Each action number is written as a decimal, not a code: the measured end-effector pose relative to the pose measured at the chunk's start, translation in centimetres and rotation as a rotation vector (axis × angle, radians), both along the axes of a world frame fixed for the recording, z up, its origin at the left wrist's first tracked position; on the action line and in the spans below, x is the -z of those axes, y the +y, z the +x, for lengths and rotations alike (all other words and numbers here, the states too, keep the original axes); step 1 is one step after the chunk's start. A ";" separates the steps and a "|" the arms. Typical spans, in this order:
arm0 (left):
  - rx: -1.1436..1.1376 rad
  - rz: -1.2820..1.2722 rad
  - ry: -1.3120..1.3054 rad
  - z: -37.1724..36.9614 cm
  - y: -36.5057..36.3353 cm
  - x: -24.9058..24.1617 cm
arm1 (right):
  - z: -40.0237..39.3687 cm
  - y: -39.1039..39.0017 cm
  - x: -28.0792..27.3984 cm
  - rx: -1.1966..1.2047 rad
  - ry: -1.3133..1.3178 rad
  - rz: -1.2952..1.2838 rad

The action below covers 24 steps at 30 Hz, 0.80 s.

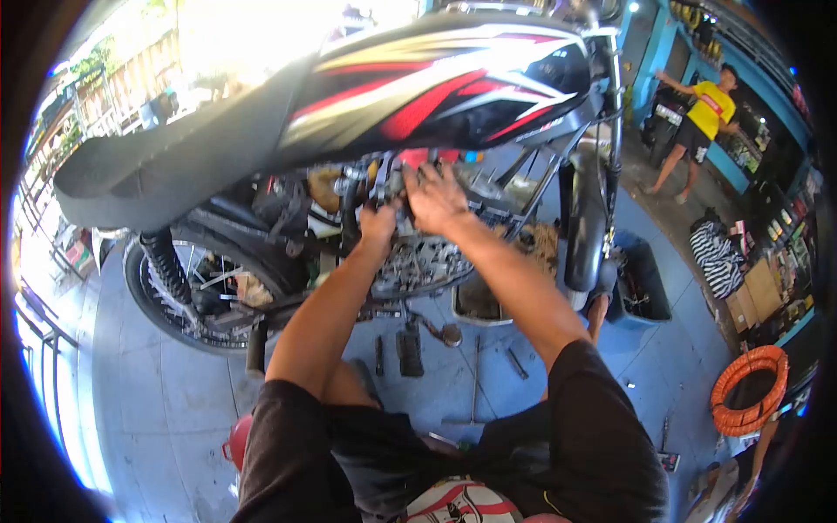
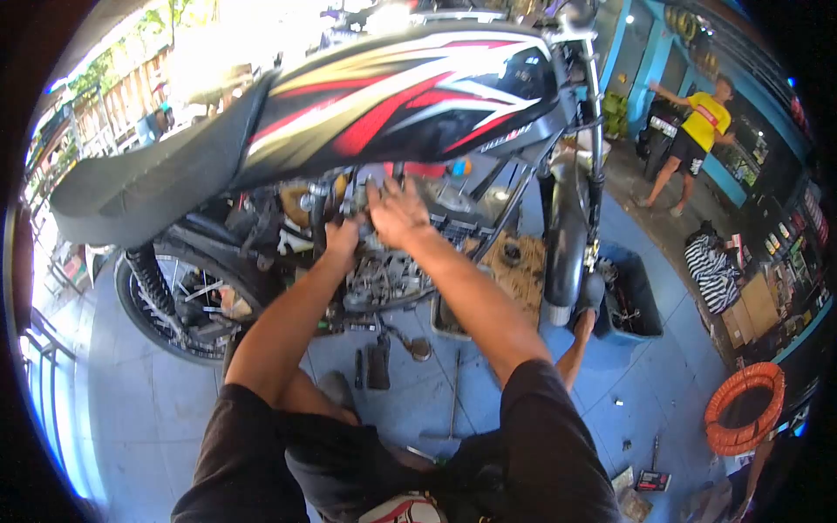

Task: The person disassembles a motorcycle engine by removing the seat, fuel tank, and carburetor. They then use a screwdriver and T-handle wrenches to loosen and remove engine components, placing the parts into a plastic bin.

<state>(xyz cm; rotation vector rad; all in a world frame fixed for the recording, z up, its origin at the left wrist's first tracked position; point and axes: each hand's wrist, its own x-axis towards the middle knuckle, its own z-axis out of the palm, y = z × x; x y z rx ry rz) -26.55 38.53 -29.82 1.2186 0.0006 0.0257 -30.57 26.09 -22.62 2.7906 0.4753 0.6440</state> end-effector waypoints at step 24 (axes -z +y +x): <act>-0.058 -0.192 -0.299 3.7 -1.3 4.0 | -0.2 -0.6 0.0 -0.003 0.110 0.106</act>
